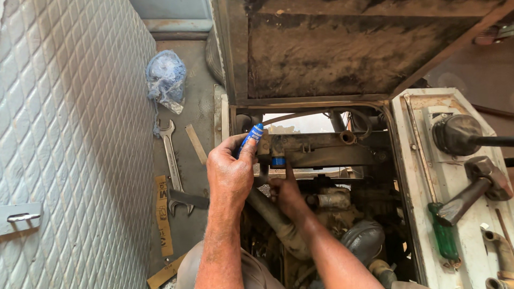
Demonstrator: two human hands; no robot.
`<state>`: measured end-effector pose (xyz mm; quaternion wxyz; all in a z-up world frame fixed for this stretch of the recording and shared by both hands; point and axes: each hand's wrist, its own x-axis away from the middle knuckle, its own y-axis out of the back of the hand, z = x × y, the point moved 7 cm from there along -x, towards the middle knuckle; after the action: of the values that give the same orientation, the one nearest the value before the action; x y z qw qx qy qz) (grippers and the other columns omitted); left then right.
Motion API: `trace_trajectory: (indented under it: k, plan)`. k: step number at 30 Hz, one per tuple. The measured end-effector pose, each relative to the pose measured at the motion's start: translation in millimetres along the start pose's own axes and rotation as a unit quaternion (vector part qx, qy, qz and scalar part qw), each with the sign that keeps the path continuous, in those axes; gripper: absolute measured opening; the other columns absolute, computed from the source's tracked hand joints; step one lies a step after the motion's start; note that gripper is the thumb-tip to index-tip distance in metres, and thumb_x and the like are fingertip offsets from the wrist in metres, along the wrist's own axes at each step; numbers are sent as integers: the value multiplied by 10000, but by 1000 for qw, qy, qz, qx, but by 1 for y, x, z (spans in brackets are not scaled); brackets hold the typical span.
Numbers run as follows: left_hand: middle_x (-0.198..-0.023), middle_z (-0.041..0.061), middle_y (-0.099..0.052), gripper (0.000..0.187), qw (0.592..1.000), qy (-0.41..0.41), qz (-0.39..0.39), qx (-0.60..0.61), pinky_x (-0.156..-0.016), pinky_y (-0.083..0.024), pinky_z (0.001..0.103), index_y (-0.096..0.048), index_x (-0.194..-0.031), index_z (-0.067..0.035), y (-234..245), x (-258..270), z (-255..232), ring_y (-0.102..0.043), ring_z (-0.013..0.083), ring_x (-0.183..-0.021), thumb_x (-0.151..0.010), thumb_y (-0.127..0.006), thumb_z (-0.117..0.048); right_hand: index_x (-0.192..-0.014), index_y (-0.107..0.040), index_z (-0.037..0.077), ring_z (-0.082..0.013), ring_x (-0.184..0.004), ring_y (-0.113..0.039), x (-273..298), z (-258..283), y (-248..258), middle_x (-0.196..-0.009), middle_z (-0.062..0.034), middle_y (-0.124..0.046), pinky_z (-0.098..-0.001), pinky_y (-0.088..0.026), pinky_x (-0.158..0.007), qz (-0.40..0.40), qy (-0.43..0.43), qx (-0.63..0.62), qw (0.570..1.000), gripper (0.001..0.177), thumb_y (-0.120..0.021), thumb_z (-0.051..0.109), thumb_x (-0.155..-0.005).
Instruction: The person applies a substance from a blue tube to specific components within an engine assembly located inside a vehicle compartment, reaching in by hand to press the material onto the parts.
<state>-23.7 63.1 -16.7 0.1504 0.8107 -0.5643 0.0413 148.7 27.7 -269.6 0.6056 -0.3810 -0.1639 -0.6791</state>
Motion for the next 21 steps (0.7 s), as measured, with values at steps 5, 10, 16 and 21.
trace_trajectory:
  k: [5, 10, 16, 21]
  plan:
    - [-733, 33, -733, 258, 1000, 5, 0, -4, -589, -510, 271, -789, -1066, -22, 0, -2, -1, -622, 87, -648, -898, -732, -209, -1160, -465, 233, -147, -608, -507, -28, -21, -2, -718, -11, -538, -285, -391, -500, 80, -78, -197, 974, 347, -613, 136, -862]
    - [-759, 22, -761, 275, 1000, -27, -5, -6, -620, -530, 255, -787, -1061, -16, 1, -2, -5, -656, 72, -676, -896, -744, -232, -898, -551, 144, -141, -616, -518, -47, -33, 13, -701, 5, -548, -264, -381, -496, 90, -102, -249, 959, 114, -644, 185, -846]
    - [-748, 71, -752, 280, 1000, -10, -12, 15, -608, -522, 294, -798, -1051, -25, 9, -1, -5, -635, 116, -658, -883, -751, -245, -1524, -426, 208, -262, -780, -620, -1, 37, 30, -876, -100, -709, -415, -522, -684, -88, 168, 248, 950, 774, -683, 129, -798]
    - [-775, 61, -769, 310, 996, -78, -39, 24, -648, -545, 292, -789, -1046, -20, 19, 0, -9, -676, 108, -691, -880, -754, -280, -1646, -88, 249, -446, -949, -706, 50, 55, -1, -992, -252, -717, -554, -546, -876, -74, 152, 682, 712, 1007, -682, 247, -832]
